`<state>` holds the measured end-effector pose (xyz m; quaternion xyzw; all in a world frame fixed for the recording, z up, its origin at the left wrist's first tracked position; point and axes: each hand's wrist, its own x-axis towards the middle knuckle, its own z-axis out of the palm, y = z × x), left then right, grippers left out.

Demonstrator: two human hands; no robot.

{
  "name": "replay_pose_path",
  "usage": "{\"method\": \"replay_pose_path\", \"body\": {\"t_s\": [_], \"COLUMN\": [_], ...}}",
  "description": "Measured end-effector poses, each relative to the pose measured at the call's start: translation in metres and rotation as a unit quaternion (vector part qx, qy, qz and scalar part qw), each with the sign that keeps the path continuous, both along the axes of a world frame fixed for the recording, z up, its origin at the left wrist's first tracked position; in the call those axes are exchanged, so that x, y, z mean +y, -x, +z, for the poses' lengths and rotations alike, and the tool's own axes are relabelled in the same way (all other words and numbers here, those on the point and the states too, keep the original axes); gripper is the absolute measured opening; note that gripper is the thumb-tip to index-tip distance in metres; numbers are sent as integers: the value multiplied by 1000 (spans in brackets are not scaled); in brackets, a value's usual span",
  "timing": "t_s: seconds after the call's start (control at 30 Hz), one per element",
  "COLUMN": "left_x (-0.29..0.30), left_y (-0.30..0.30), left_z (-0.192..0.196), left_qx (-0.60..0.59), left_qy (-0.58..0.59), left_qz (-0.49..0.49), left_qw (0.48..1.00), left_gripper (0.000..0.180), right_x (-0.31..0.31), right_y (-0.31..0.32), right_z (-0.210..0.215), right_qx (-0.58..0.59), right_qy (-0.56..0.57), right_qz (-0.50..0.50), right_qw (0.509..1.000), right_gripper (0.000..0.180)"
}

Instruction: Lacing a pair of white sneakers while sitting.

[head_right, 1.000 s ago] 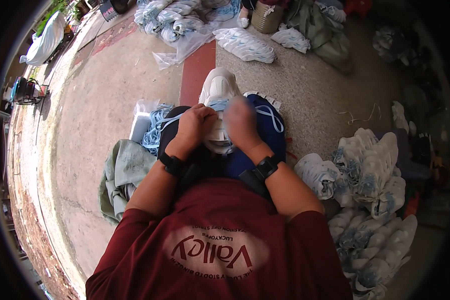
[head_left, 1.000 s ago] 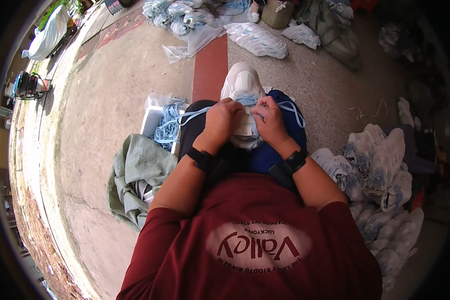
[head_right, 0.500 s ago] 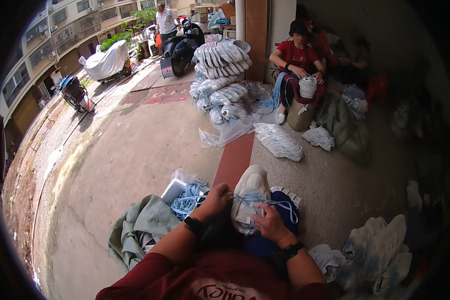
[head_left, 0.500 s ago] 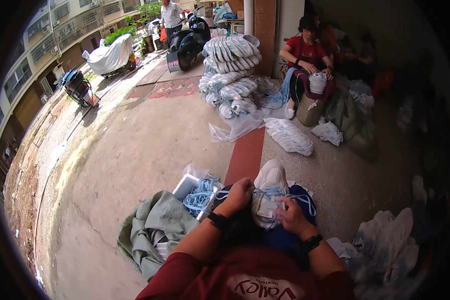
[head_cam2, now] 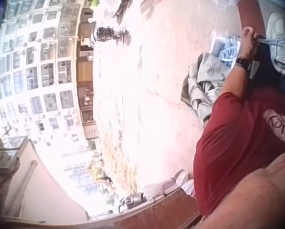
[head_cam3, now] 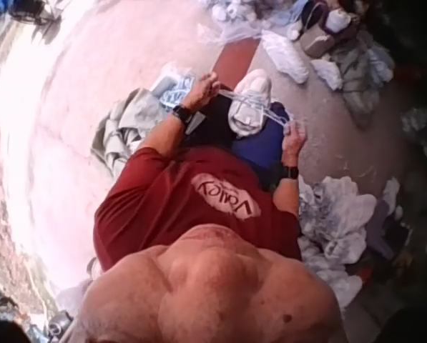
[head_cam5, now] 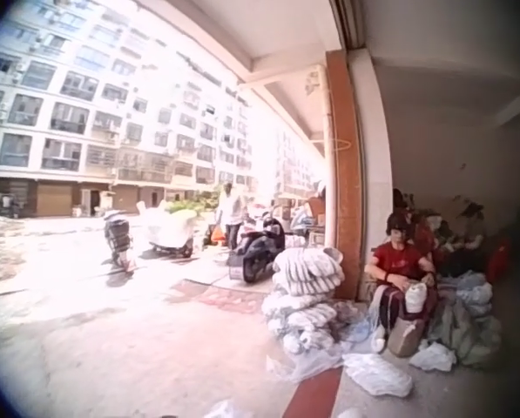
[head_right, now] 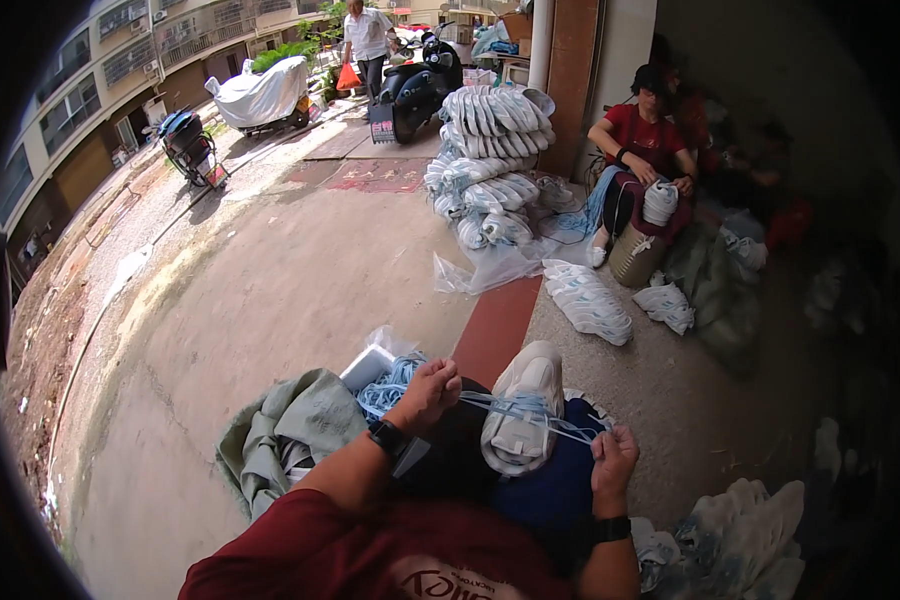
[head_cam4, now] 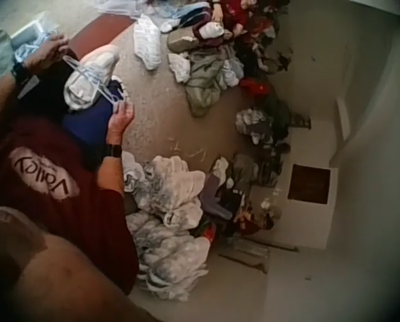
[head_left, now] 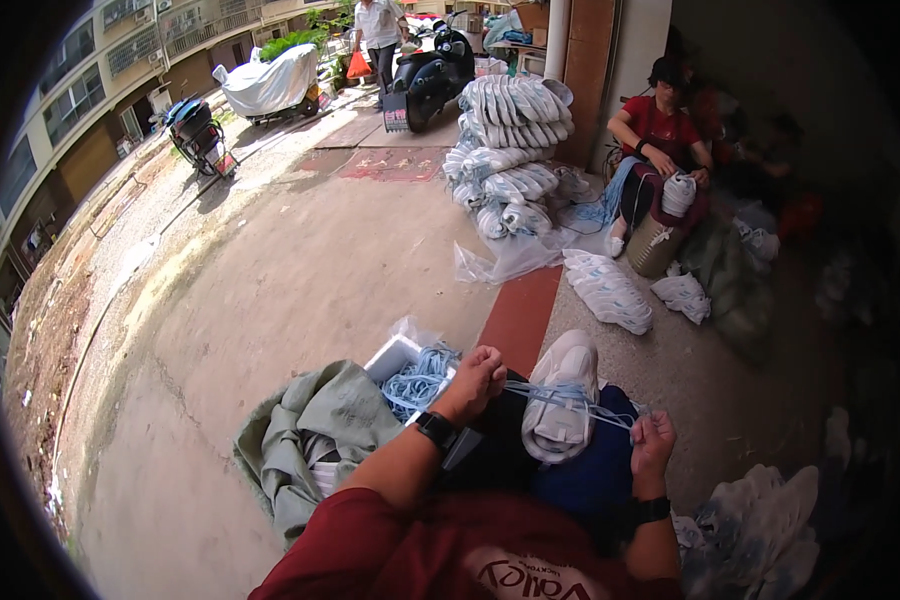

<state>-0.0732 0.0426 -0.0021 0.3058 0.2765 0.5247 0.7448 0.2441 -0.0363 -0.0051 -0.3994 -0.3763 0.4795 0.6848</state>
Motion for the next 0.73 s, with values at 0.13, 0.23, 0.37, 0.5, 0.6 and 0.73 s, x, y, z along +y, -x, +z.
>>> {"method": "replay_pose_path", "body": {"t_s": [0.13, 0.23, 0.37, 0.5, 0.6, 0.73], "left_x": [-17, -35, -52, -29, -36, -31], "left_y": [151, 234, 182, 83, 32, -5], "left_z": [-16, -77, -67, -56, -6, 6], "left_qx": [40, -15, 287, 626, 585, 558], "left_qy": [67, 80, 70, -205, -298, -379], "left_qz": [324, 477, 364, 222, 146, 80], "left_qw": [943, 875, 883, 719, 740, 734], "left_gripper": [19, 18, 5, 18, 13, 13], "right_x": [-53, -85, -70, -43, -27, -17], "right_y": [-142, -181, -152, -136, -65, -9], "right_z": [-37, -53, -44, -76, -13, 10], "right_qx": [79, 85, -150, -541, -508, -432], "right_qy": [-2, 19, 212, 242, 123, 109], "right_qz": [-196, -218, -122, -147, -98, -23], "right_qw": [977, 972, 958, 792, 847, 895], "right_gripper": [12, 10, 11, 12, 9, 8]}}
